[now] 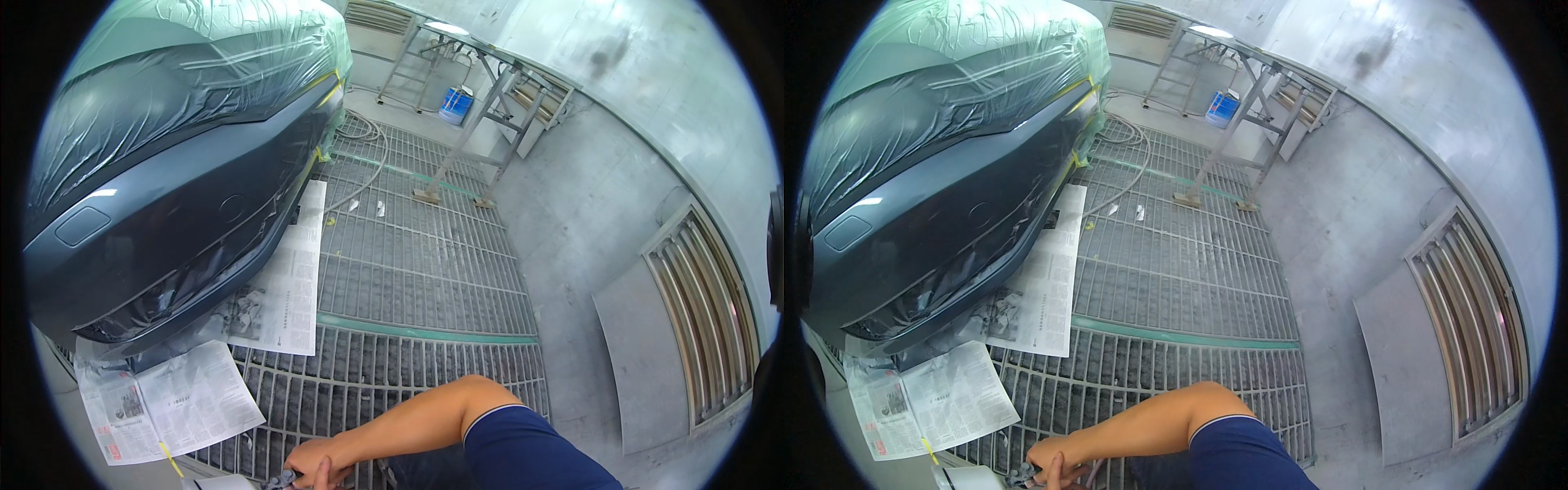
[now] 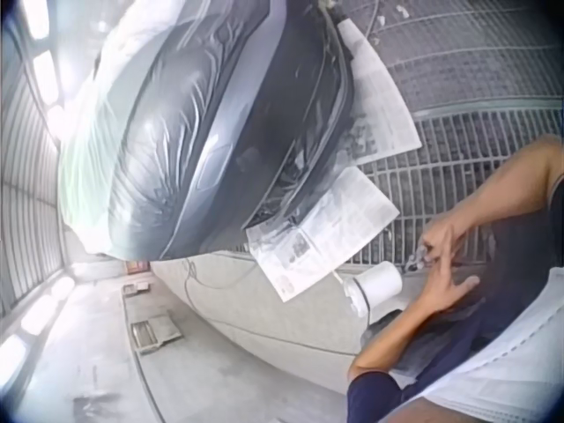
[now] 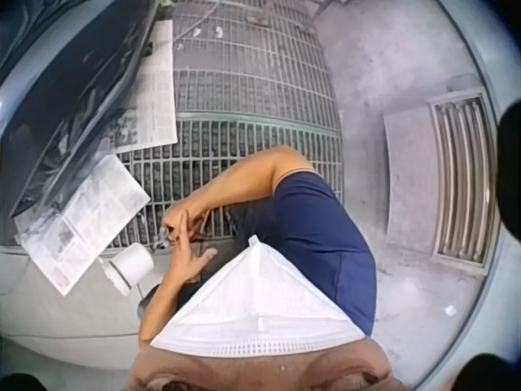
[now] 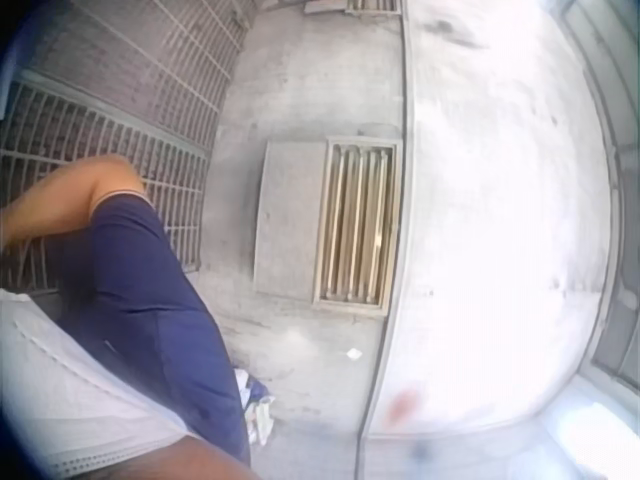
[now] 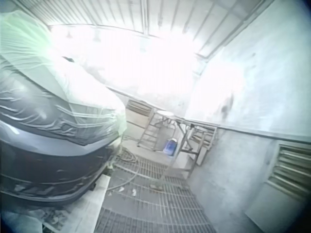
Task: The person uses a spray gun to apply white paint to a car bumper and a separate white car part. The person first sprays the lower section of a dark-colored car bumper, then moves to a white car part resting on a metal rack to spray its surface.
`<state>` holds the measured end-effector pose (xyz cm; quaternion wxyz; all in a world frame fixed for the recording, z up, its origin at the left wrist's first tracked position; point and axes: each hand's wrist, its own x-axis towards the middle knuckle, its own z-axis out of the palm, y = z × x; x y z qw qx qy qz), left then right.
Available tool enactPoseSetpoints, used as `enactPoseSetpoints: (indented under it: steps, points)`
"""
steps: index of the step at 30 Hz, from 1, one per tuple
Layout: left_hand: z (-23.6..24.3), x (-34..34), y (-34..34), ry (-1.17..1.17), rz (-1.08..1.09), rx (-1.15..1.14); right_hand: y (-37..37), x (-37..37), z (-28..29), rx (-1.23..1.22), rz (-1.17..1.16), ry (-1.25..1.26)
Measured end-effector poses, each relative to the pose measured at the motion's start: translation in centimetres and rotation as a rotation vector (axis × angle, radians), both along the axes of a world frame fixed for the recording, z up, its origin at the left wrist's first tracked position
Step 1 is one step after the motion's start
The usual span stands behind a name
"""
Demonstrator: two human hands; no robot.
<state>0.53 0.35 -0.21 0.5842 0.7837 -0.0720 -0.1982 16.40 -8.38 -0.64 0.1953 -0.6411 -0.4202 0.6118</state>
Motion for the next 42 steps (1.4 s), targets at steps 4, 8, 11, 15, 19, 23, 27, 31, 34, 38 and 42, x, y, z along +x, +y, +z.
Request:
enactPoseSetpoints:
  steps: [4, 8, 11, 15, 19, 23, 27, 31, 34, 38, 42]
  points:
    - [0.7, 0.3, -0.1, -0.024, 0.003, -0.009, 0.1, -0.3, -2.2, 0.081, 0.062, -0.052]
    - [0.6, 0.3, 0.0, -0.038, 0.0, 0.017, 0.3, -0.5, -2.5, 0.094, 0.093, -0.042]
    - [0.5, 0.2, 0.0, -0.023, 0.0, 0.014, 0.2, -0.2, -2.7, 0.114, 0.138, -0.013]
    - [0.5, 0.2, 0.1, 0.004, 0.0, -0.005, 0.2, -0.2, -2.2, 0.096, 0.124, -0.044]
    - [1.1, 0.2, 0.1, 0.027, 0.003, 0.039, 0.1, -0.2, -1.9, 0.086, 0.037, -0.072]
    - [0.8, 0.1, 0.1, 0.032, 0.011, 0.016, 0.0, 0.0, -0.8, 0.06, 0.011, -0.032]
    - [1.4, 0.5, -0.1, 0.017, -0.009, -0.034, -0.5, -0.2, -1.5, 0.067, -0.013, -0.066]
    - [1.3, 0.5, 0.2, 0.007, 0.005, -0.026, 0.0, -0.3, -1.9, 0.092, -0.003, -0.085]
    - [1.0, 0.4, 0.2, -0.005, 0.004, -0.021, -0.1, -0.1, -1.9, 0.094, -0.001, -0.075]
    - [1.4, 0.5, 0.1, 0.018, 0.018, -0.043, 0.0, 0.0, -1.4, 0.058, 0.013, -0.076]
    - [1.2, 0.7, 0.1, 0.065, -0.006, -0.028, -0.2, -0.2, -2.5, 0.06, 0.013, -0.102]
